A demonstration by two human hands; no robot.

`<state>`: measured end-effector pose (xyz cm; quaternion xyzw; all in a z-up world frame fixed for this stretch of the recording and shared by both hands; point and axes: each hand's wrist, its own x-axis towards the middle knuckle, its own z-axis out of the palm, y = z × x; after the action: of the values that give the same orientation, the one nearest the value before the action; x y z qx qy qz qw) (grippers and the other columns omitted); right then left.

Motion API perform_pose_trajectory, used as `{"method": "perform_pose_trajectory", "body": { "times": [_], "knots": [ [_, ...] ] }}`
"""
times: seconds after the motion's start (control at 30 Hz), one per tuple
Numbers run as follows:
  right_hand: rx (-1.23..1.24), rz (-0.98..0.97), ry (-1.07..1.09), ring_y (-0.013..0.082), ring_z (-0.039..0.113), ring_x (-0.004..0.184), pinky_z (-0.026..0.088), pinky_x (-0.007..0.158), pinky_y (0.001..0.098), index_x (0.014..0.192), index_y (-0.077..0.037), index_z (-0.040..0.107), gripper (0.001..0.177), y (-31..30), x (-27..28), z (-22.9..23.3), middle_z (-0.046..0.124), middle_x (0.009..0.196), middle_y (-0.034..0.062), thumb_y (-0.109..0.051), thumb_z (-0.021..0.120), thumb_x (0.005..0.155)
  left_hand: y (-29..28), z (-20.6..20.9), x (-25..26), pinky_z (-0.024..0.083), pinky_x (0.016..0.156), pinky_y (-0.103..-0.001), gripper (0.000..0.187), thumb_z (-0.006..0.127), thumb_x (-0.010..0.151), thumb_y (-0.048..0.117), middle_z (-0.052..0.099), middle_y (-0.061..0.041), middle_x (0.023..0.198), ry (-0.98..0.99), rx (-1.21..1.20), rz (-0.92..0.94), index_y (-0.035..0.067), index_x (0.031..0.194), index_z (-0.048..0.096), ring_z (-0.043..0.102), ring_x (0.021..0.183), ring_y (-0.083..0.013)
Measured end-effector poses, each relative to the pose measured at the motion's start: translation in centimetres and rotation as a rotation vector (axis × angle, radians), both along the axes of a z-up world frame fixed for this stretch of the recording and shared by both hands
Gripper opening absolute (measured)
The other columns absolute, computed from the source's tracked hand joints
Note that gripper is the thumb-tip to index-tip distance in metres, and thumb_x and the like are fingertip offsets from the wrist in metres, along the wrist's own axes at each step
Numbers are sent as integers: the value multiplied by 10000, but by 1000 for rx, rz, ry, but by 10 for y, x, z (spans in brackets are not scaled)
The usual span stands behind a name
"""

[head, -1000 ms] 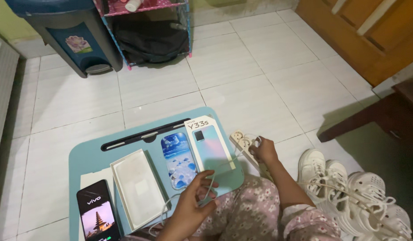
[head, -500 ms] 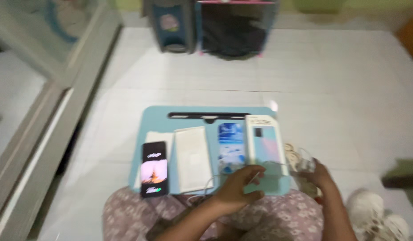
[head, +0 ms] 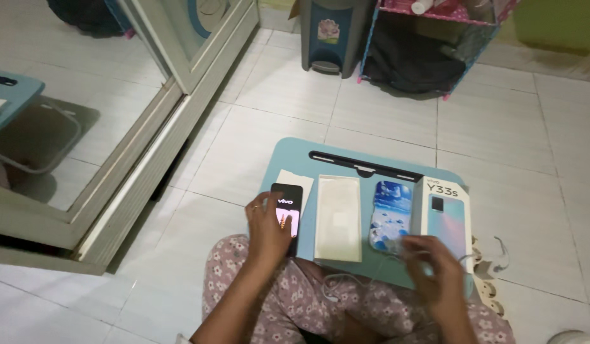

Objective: The person unboxes a new smartphone, inserts a SIM card, connects the charger, and powers on the device. The phone boots to the lock screen and then to the home screen.

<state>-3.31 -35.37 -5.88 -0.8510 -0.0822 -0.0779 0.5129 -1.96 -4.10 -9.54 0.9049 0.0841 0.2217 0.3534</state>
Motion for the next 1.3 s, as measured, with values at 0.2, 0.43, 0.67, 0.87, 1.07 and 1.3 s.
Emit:
{"method": "perform_pose_trajectory", "body": {
  "times": [0.2,0.43,0.67,0.87,1.07,1.3],
  "knots": [
    [-94,121,-171,158,692,838,537,718,286,1077,-49,741,195,84,16,14,740,989,62,-113,689,900,4,4,-12,330,1119,-525,1082,931,661,457,383,-352,1439,417,116,-7,95,1504,359,340,1351,-489],
    [-46,67,-69,166,664,792,515,697,288,1064,-37,744,204,92,21,3,728,943,62,-77,695,870,0,-9,-4,358,1102,-532,1122,883,693,344,407,-341,1433,459,186,-5,175,1601,248,394,1308,-460],
    [-93,-39,-63,154,685,784,534,672,291,1040,-42,740,189,78,24,-19,721,915,56,-73,703,857,15,-9,0,448,1016,-529,1120,889,672,199,551,-296,1277,452,-9,-39,205,1589,247,472,1215,-470],
    [-101,-85,-257,167,678,838,527,710,293,1052,-27,737,215,80,22,-31,710,959,68,-46,707,840,17,5,-1,485,964,-528,1109,855,633,116,614,-290,1141,356,-44,6,166,1571,265,541,1084,-478],
    [332,-33,414,217,715,877,624,772,341,1240,-66,719,398,107,2,-33,756,1020,104,-338,571,989,-3,48,-17,586,805,-464,1113,893,595,117,681,-242,1032,53,-269,-138,35,1534,301,692,922,-381],
    [1023,137,546,230,620,1189,543,971,371,1470,-96,474,517,131,3,-2,620,1311,132,-379,408,1043,-47,72,-35,613,849,-418,960,902,706,171,700,-235,1115,64,-388,-376,0,1483,365,715,1026,-328]
  ]
}}
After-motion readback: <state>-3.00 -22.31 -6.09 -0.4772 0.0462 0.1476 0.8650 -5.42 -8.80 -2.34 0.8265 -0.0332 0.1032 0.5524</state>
